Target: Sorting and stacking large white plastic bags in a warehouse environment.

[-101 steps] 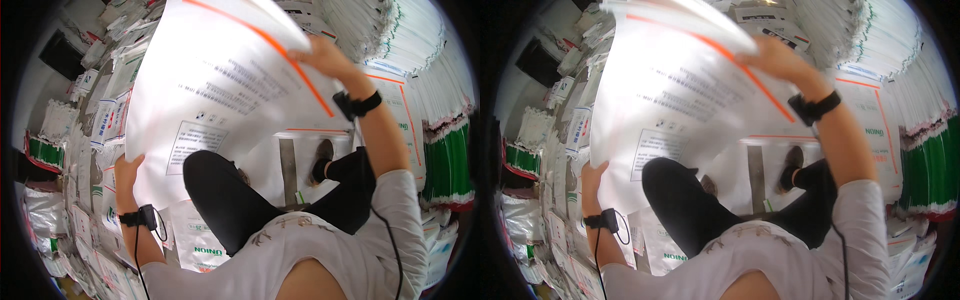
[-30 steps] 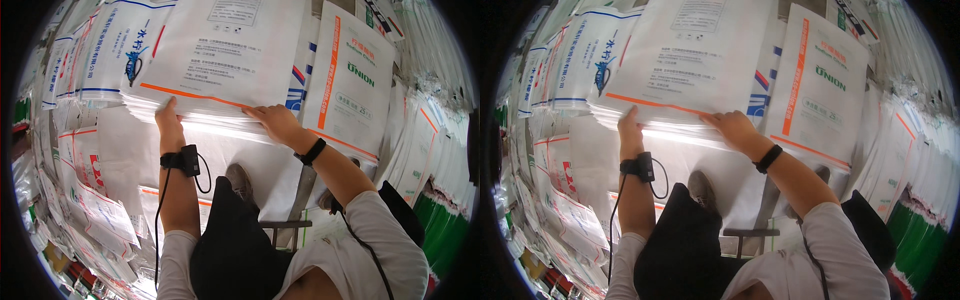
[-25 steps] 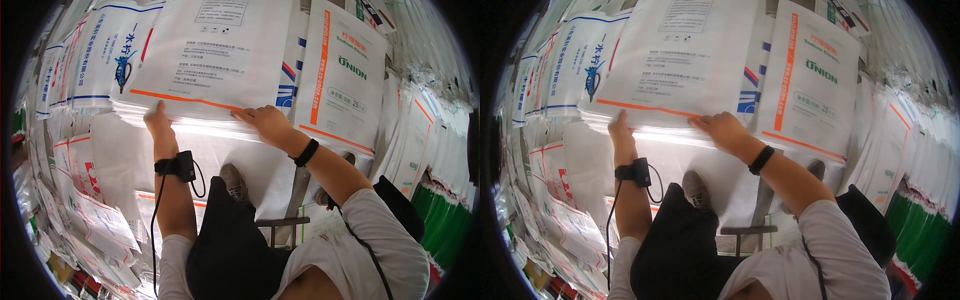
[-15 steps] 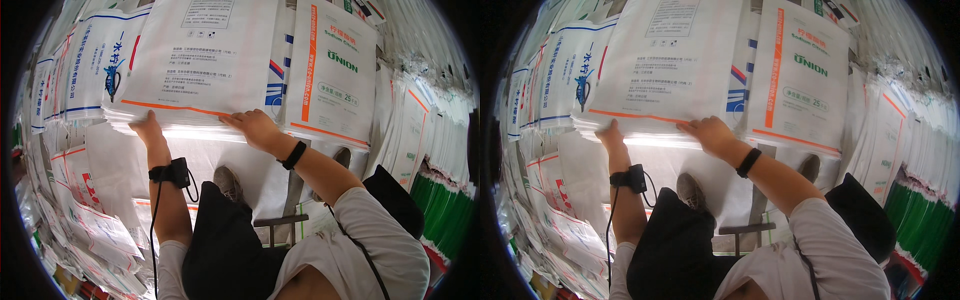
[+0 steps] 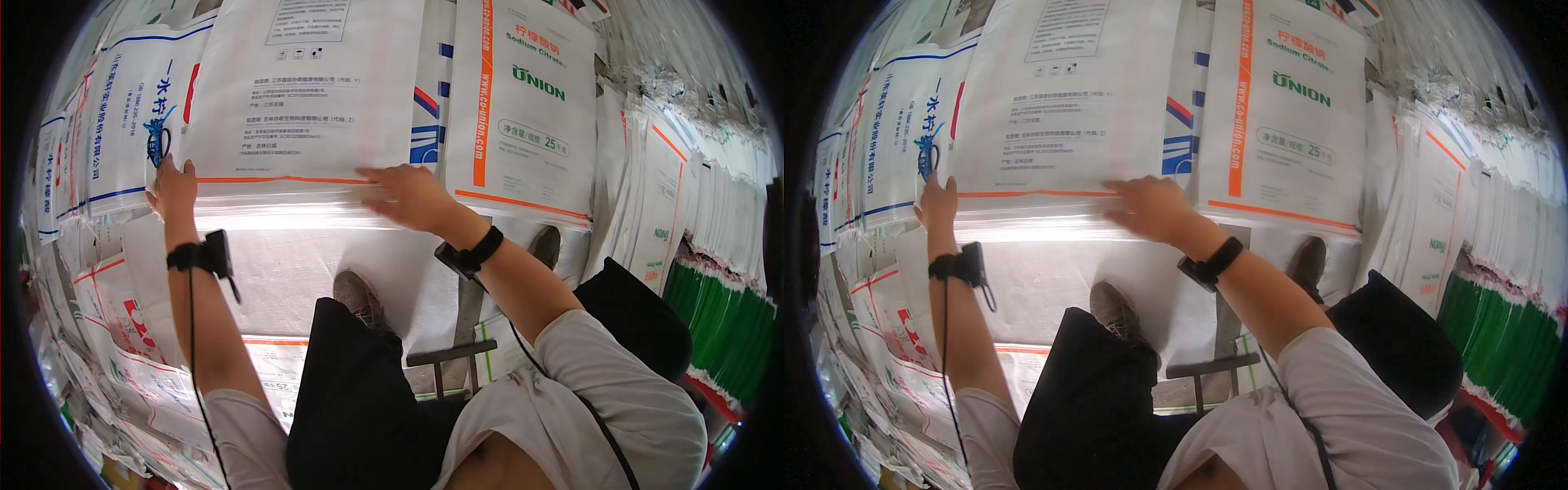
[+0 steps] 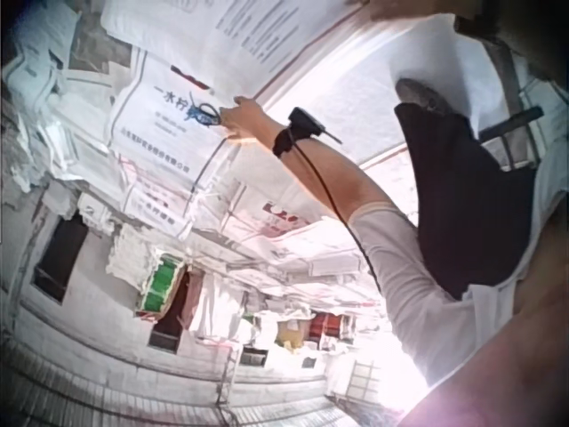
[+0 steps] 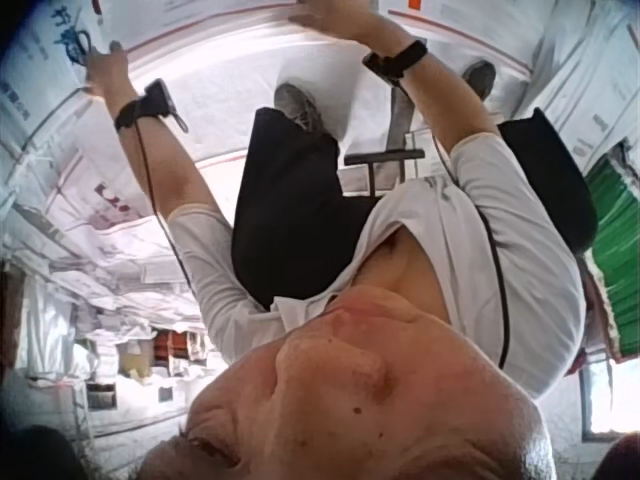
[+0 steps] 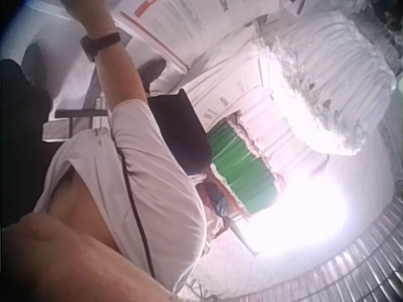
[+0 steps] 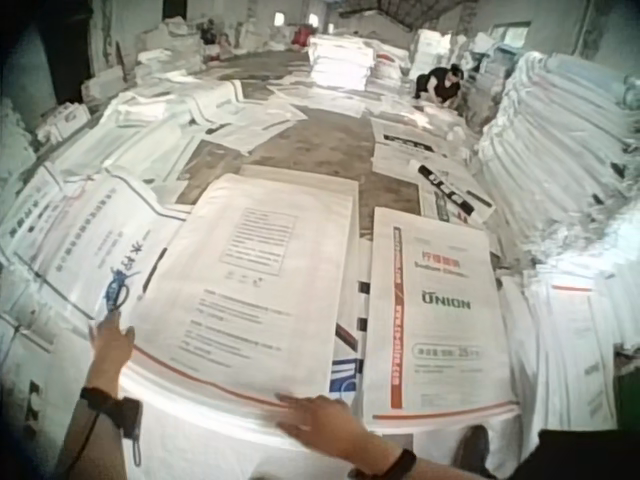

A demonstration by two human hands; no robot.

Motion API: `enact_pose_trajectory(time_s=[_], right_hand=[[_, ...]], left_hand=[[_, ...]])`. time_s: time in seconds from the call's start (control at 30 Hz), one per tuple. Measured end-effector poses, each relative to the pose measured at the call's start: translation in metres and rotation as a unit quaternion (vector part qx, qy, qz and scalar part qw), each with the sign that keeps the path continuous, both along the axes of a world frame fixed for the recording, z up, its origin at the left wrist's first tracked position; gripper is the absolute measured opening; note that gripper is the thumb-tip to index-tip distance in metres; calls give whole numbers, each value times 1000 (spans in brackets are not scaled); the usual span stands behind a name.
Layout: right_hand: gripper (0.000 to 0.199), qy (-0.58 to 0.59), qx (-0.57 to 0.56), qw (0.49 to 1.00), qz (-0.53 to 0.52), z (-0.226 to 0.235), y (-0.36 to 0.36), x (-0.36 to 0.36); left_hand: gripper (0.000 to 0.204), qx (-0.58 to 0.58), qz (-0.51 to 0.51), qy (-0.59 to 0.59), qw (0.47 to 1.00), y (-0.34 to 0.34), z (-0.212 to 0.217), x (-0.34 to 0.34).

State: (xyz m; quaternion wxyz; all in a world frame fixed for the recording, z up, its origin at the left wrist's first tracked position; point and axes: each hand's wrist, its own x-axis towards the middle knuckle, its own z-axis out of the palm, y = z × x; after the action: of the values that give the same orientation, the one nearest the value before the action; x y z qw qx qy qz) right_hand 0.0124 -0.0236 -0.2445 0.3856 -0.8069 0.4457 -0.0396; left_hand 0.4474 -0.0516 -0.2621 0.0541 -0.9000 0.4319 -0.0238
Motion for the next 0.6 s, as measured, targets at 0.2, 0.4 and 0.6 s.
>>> enact_pose_trajectory(time_s=[0.2, 0.4, 0.6], right_hand=[[84, 102, 218, 935, -262, -3, 14, -15], [85, 61, 206, 934, -284, -1, 37, -9], [79, 56, 175, 940, -288, -6, 47, -16]], left_hand=[[66, 290, -6, 59, 955, -7, -20, 22], [71, 285, 56, 58, 955, -1, -18, 24], [72, 252, 31, 62, 965, 2, -45, 39]])
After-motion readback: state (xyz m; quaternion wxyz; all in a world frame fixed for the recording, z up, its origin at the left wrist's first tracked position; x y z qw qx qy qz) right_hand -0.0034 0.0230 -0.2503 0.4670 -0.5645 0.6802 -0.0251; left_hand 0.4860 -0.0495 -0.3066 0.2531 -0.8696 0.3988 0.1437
